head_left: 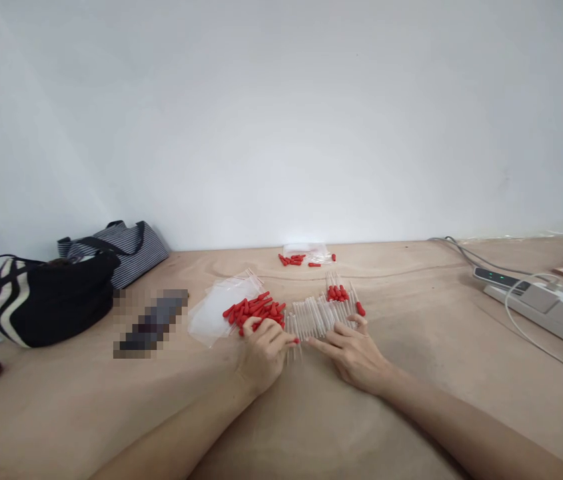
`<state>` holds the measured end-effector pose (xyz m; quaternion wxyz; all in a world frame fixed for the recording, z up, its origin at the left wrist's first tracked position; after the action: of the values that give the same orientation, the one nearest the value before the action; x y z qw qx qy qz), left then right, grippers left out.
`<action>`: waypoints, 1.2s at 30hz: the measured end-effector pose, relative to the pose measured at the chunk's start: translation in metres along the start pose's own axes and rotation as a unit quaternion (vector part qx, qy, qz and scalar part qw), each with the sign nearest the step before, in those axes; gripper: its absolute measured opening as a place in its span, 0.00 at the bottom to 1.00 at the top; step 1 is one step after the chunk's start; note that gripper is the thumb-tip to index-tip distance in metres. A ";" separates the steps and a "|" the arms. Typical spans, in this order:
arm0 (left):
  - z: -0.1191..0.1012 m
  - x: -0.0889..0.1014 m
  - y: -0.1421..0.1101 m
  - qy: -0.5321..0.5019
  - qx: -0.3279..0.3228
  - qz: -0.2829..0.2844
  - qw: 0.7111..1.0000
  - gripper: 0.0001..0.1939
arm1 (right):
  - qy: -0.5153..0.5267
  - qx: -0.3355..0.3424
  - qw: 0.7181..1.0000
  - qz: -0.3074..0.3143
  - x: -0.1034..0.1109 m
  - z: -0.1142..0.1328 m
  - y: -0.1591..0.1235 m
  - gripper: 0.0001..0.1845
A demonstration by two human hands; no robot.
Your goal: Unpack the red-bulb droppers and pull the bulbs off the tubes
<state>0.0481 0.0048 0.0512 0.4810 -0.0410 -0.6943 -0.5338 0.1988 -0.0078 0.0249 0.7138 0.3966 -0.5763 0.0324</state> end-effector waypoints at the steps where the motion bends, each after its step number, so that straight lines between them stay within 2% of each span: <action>1: 0.005 0.001 -0.001 -0.005 0.016 -0.013 1.000 0.06 | -0.001 -0.015 1.000 -0.001 0.002 -0.006 -0.002 0.22; 4: 0.019 0.002 -0.004 -0.061 0.049 -0.041 0.996 0.06 | 0.003 -0.084 0.996 -0.016 0.003 -0.026 -0.004 0.20; 7: 0.037 0.004 -0.003 -0.107 0.090 -0.059 0.988 0.09 | 0.017 -0.140 0.990 -0.026 -0.003 -0.035 -0.002 0.19; 12: 0.088 0.024 -0.010 -0.015 0.196 -0.081 0.977 0.13 | 0.035 -0.211 0.976 -0.024 -0.018 -0.039 0.012 0.17; 15: 0.115 0.029 -0.020 0.023 0.276 -0.051 0.959 0.14 | 0.017 -0.245 0.969 -0.023 -0.023 -0.039 0.029 0.14; 18: 0.132 0.025 -0.030 0.045 0.342 -0.007 0.938 0.13 | -0.027 -0.255 0.967 0.004 -0.030 -0.031 0.046 0.13; 24: 0.141 0.012 -0.038 0.034 0.399 0.068 0.914 0.13 | -0.078 -0.231 0.969 0.042 -0.040 -0.015 0.059 0.11; 28: 0.141 0.013 -0.038 0.042 0.408 0.083 0.908 0.14 | -0.080 -0.232 0.969 0.043 -0.041 -0.013 0.056 0.10; 32: 0.144 0.015 -0.041 0.062 0.411 0.081 0.906 0.15 | -0.069 -0.230 0.971 0.017 -0.037 -0.012 0.054 0.12; 36: 0.148 0.017 -0.042 0.075 0.410 0.082 0.905 0.16 | -0.063 -0.240 0.968 -0.044 -0.025 -0.017 0.047 0.11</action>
<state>-0.0771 0.0944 0.0383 0.5483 0.1435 -0.8077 -0.1624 0.1800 0.0446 0.0281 0.7508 0.2403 -0.5932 -0.1633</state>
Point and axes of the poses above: each hand's wrist, its own y-axis towards the middle knuckle, its own x-axis out of the back of the hand, z = x × y, the point moved 6 cm from there along y, towards the middle knuckle, and after that the axes turned 7 degrees about -x, right-handed, at the moved point
